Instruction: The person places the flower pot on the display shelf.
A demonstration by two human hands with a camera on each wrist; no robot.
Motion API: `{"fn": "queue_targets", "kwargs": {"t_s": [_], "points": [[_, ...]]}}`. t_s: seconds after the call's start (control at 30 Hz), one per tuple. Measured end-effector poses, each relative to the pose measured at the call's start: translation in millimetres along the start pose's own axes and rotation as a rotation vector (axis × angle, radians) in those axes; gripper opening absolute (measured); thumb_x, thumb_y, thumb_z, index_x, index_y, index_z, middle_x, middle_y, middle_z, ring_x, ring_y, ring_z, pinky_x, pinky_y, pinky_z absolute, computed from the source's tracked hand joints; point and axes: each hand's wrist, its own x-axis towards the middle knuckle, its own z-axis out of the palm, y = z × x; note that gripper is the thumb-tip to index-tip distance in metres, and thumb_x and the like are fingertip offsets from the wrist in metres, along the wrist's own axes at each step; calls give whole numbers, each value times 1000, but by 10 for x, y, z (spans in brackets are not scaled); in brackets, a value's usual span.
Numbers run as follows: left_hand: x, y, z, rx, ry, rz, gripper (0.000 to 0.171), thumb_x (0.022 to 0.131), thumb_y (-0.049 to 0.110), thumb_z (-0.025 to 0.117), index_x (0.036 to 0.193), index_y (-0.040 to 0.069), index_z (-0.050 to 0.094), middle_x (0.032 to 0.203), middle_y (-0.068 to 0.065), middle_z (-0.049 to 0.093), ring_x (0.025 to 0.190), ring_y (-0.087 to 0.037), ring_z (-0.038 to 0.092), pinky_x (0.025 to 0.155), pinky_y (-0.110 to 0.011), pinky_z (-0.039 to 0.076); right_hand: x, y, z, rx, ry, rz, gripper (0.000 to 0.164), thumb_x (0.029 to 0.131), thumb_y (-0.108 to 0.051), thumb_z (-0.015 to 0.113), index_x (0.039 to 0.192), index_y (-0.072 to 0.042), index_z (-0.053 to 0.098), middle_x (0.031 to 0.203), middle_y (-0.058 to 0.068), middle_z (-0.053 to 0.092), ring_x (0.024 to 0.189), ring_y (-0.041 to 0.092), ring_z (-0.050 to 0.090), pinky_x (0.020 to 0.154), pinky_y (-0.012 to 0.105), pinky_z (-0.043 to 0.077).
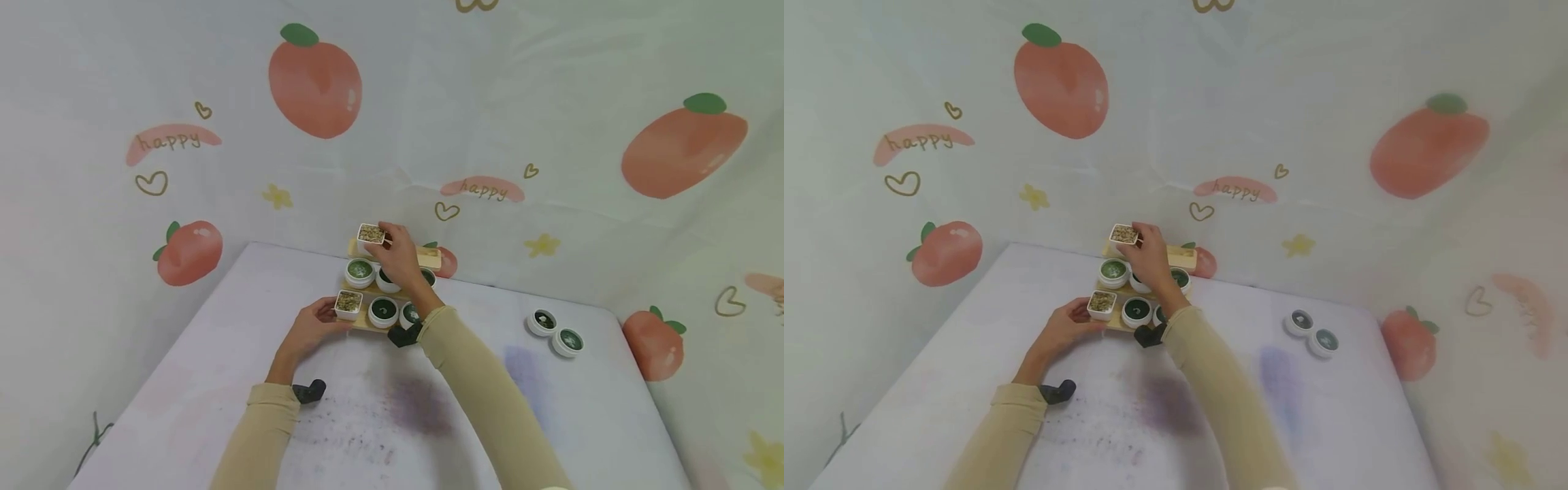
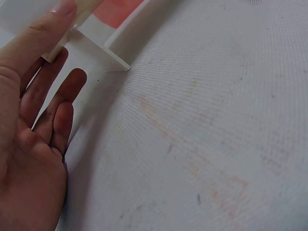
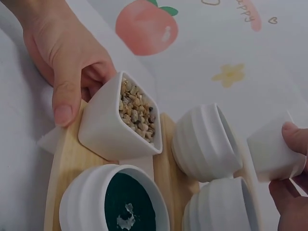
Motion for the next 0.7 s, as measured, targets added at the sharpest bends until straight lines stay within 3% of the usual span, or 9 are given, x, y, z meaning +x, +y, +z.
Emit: {"fn": "queue_targets", "kwargs": {"t_s": [0.43,0.7], "points": [[12,-2,31,-22,-1,44,75,78,29,90,143,13,56,135,-13,68,120,-28,66,104,-43,53,70,-3,96,-57,-11,51,60,98,-16,69,150,0,45,150,19,46,140,32,51,115,36,46],[-22,23,22,-9,6,33,76,79,30,89,145,13,55,136,-14,67,121,-28,66,105,-46,52,76,-42,120,-50,-31,88,65,97,-16,71,153,-1,41,153,18,44,141,32,51,114,36,47]]}}
